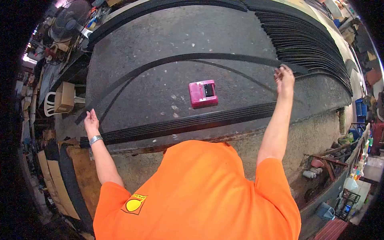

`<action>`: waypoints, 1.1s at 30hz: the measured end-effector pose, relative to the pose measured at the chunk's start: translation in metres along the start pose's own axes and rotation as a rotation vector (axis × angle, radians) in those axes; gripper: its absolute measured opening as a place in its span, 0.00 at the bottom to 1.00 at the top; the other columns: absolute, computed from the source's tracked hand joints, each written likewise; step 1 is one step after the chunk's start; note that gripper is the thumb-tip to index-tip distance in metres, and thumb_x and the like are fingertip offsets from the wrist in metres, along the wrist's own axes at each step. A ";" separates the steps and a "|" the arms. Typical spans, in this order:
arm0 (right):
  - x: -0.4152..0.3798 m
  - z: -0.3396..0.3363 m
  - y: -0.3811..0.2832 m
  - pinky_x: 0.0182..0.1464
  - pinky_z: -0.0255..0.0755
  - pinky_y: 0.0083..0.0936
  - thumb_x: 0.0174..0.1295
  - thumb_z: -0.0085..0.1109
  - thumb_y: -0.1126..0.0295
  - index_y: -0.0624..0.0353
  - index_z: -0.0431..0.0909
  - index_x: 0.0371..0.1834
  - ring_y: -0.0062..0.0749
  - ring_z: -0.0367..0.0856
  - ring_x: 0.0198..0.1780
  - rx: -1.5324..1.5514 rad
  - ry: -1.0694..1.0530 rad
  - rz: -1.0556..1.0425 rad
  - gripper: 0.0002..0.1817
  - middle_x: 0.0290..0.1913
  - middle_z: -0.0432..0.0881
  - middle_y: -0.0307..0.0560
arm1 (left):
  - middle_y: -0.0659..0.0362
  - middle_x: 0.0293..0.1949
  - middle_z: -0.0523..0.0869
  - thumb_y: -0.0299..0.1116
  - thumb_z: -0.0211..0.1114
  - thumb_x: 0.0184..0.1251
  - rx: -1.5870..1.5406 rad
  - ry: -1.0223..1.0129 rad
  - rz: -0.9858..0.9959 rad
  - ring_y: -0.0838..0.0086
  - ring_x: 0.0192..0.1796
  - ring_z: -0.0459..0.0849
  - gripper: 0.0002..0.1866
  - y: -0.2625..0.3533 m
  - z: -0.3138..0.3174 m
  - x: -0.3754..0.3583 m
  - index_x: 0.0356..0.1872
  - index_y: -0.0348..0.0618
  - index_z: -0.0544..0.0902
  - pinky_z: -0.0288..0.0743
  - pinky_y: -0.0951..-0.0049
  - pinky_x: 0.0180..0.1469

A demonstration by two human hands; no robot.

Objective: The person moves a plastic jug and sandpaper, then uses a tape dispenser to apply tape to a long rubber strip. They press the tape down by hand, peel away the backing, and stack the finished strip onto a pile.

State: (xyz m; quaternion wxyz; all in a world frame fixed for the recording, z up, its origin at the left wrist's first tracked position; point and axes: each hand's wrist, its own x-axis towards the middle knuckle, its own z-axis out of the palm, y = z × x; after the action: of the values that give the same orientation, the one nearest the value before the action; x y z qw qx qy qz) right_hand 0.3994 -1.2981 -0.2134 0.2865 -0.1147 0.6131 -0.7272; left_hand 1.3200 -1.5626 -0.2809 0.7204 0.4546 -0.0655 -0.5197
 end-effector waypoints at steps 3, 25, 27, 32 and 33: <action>-0.007 -0.002 0.055 0.40 0.81 0.34 0.73 0.60 0.72 0.57 0.77 0.63 0.33 0.86 0.43 0.029 0.069 0.136 0.17 0.44 0.85 0.46 | 0.46 0.64 0.79 0.22 0.60 0.80 -0.058 0.146 -0.008 0.58 0.64 0.83 0.23 -0.008 -0.031 -0.005 0.70 0.23 0.69 0.86 0.59 0.67; -0.126 0.063 0.119 0.75 0.68 0.49 0.78 0.50 0.56 0.57 0.69 0.77 0.54 0.67 0.79 -1.956 -0.065 -0.174 0.29 0.79 0.68 0.60 | 0.29 0.83 0.48 0.69 0.70 0.61 2.190 -0.436 0.330 0.26 0.83 0.45 0.62 -0.069 0.035 -0.131 0.82 0.29 0.56 0.47 0.35 0.81; -0.113 0.047 0.127 0.75 0.67 0.49 0.79 0.50 0.56 0.59 0.69 0.77 0.57 0.68 0.78 -1.959 -0.098 -0.226 0.29 0.78 0.69 0.63 | 0.28 0.83 0.44 0.70 0.70 0.61 2.178 -0.459 0.248 0.27 0.84 0.40 0.65 -0.066 0.040 -0.131 0.83 0.29 0.50 0.42 0.33 0.82; -0.092 0.034 0.133 0.75 0.67 0.49 0.79 0.48 0.57 0.62 0.68 0.77 0.63 0.70 0.75 -2.044 -0.160 -0.207 0.29 0.76 0.69 0.71 | 0.26 0.83 0.43 0.71 0.70 0.61 2.159 -0.462 0.256 0.24 0.83 0.41 0.65 -0.066 0.038 -0.129 0.83 0.28 0.50 0.41 0.30 0.80; -0.091 0.036 0.132 0.74 0.68 0.49 0.79 0.48 0.57 0.62 0.68 0.76 0.64 0.71 0.74 -2.057 -0.157 -0.204 0.29 0.76 0.69 0.71 | 0.26 0.83 0.43 0.71 0.70 0.61 2.156 -0.457 0.263 0.24 0.83 0.41 0.66 -0.066 0.036 -0.129 0.83 0.28 0.50 0.42 0.30 0.80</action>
State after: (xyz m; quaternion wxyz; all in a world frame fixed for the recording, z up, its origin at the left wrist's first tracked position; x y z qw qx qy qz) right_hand 0.5285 -1.2886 -0.3150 0.0265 -0.4024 0.9048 0.1367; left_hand 1.1963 -1.4819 -0.2589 -0.0318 0.7262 -0.6623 -0.1816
